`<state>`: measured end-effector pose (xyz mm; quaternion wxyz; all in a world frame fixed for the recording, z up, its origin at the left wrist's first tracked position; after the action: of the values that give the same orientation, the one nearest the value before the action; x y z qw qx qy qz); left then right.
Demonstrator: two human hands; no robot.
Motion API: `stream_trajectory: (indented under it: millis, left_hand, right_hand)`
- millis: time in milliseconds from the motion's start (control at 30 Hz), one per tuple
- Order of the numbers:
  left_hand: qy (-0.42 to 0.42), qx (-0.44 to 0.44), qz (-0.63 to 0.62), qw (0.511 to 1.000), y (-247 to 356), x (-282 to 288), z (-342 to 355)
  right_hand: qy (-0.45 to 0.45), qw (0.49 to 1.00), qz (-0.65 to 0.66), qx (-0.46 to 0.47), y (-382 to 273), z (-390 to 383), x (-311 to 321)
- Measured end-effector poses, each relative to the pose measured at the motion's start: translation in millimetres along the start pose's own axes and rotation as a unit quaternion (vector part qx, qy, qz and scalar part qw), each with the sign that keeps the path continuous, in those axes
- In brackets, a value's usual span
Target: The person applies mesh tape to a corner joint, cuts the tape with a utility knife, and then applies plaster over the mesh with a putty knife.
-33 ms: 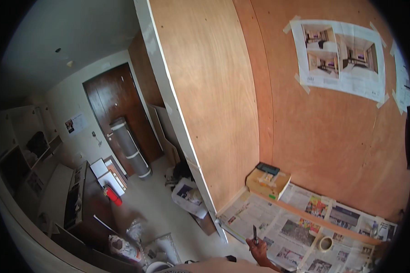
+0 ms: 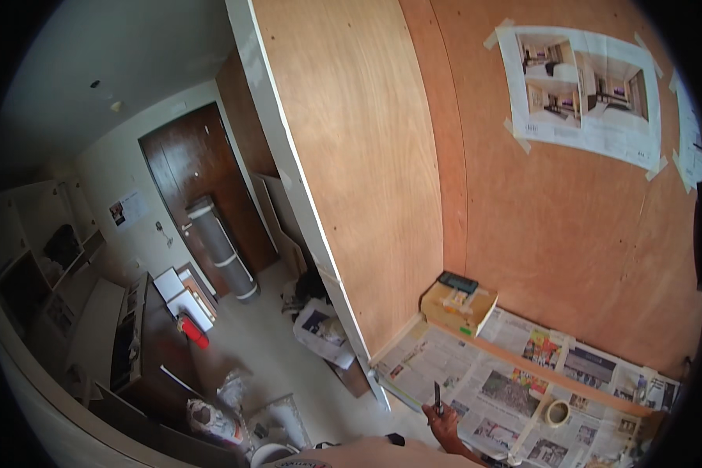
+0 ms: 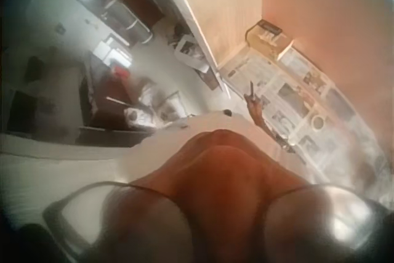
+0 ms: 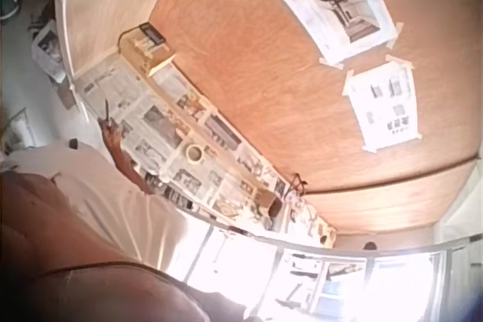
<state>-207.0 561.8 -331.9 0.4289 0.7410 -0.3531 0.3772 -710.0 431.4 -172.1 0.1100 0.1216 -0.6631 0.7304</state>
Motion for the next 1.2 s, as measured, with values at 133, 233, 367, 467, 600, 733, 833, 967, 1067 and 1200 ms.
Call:
stream_trajectory:
  millis: [133,233,367,467,600,733,833,967,1067,1200]
  left_hand:
    - [-0.023,-0.003,0.032,0.999,-41,-43,-26]
    - [-0.033,-0.018,0.055,0.998,-66,-74,-45]
    - [-0.044,-0.055,0.124,0.990,-90,-97,-71]
    - [-0.046,-0.091,0.180,0.978,-104,-118,-93]
    - [-0.033,-0.156,0.288,0.944,-106,-142,-120]
    - [-0.040,-0.080,0.182,0.979,-118,-143,-140]
    - [-0.029,-0.012,0.085,0.996,-126,-140,-153]
    - [-0.025,0.032,0.015,0.999,-138,-132,-171]
    - [-0.021,0.053,-0.028,0.998,-146,-135,-185]
    - [-0.012,0.070,-0.066,0.995,-152,-134,-201]
  right_hand:
    - [-0.003,0.997,0.044,-0.065,-2,-10,12]
    - [-0.006,0.995,0.062,-0.074,1,-12,14]
    - [-0.004,0.993,0.040,-0.107,16,-16,10]
    - [-0.001,0.989,0.067,-0.129,17,-17,2]
    - [-0.015,0.991,0.050,-0.121,21,-16,-8]
    - [-0.042,0.987,0.069,-0.143,6,-12,-16]
    - [-0.050,0.990,0.045,-0.120,0,-2,-29]
    - [-0.064,0.998,-0.022,0.015,-27,18,-45]
    - [-0.100,0.988,-0.057,0.101,-63,47,-67]
    - [-0.088,0.969,-0.034,0.228,-142,91,-91]
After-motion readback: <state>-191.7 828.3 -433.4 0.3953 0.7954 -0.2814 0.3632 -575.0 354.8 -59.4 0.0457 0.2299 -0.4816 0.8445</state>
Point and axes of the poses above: each hand's wrist, its own z-axis towards the middle knuckle, its own x-axis out of the back of the hand, y = z × x, the point moved 5 cm from there along z, towards the middle knuckle, and after that the axes turned 1 degree about -x, right-handed, at the moved point
